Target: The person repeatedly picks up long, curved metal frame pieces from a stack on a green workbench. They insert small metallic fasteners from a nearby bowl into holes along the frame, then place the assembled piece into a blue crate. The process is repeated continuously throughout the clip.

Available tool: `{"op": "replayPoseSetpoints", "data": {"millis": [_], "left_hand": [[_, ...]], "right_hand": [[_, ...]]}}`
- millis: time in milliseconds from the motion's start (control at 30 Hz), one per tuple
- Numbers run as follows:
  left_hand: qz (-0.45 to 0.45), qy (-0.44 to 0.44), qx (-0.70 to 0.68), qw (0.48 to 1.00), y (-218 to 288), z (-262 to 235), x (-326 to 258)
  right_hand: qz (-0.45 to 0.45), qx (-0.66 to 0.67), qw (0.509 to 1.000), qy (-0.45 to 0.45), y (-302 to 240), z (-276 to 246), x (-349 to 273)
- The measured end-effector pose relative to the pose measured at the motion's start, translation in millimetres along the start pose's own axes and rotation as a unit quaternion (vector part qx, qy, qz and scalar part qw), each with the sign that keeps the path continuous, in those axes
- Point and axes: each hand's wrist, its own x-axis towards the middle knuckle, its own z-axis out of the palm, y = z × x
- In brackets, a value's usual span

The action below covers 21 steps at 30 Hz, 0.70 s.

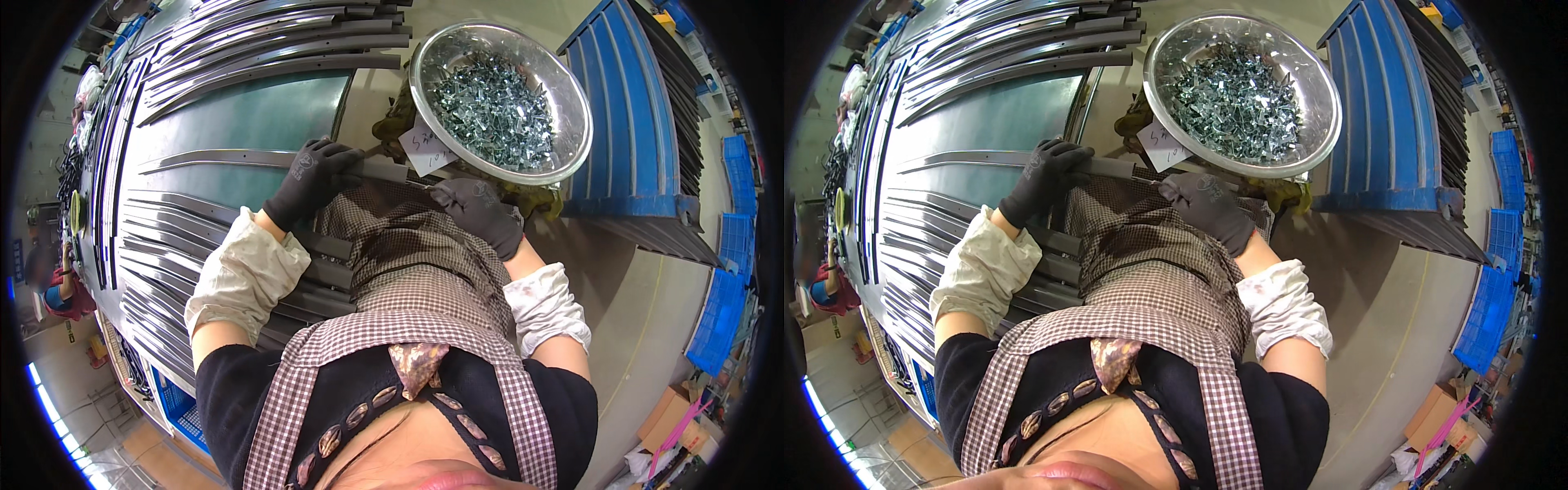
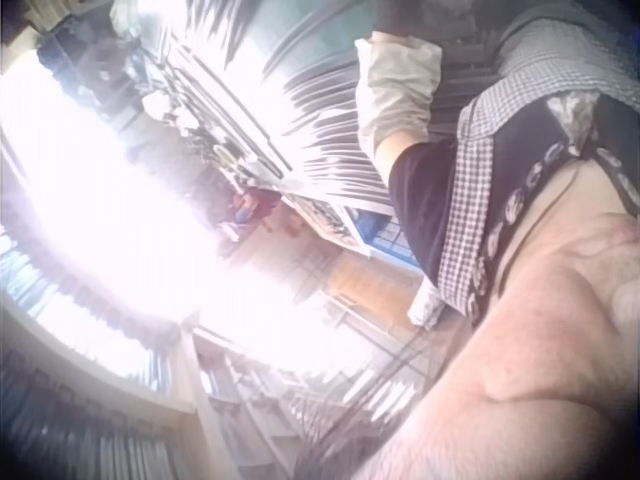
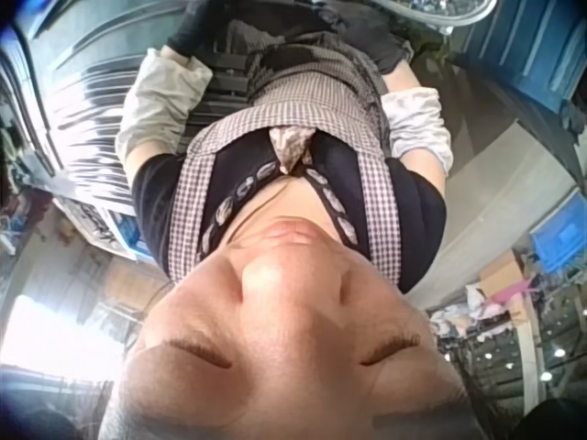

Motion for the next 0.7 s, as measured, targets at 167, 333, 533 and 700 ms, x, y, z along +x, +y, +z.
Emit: {"op": "replayPoseSetpoints", "data": {"millis": [167,333,533,700], "left_hand": [[0.018,0.014,0.008,1.0,-2,2,-1],[0.024,-0.032,0.006,0.999,-3,-3,-2],[0.065,-0.142,0.05,0.987,14,-25,-4],[0.084,-0.201,0.002,0.976,58,-58,-28]], "right_hand": [[0.029,-0.091,0.994,-0.047,-24,2,23],[-0.004,-0.133,0.989,-0.071,-27,-4,24],[0.123,-0.085,0.986,-0.071,12,-66,20],[0.173,-0.278,0.945,-0.022,88,-80,35]]}}
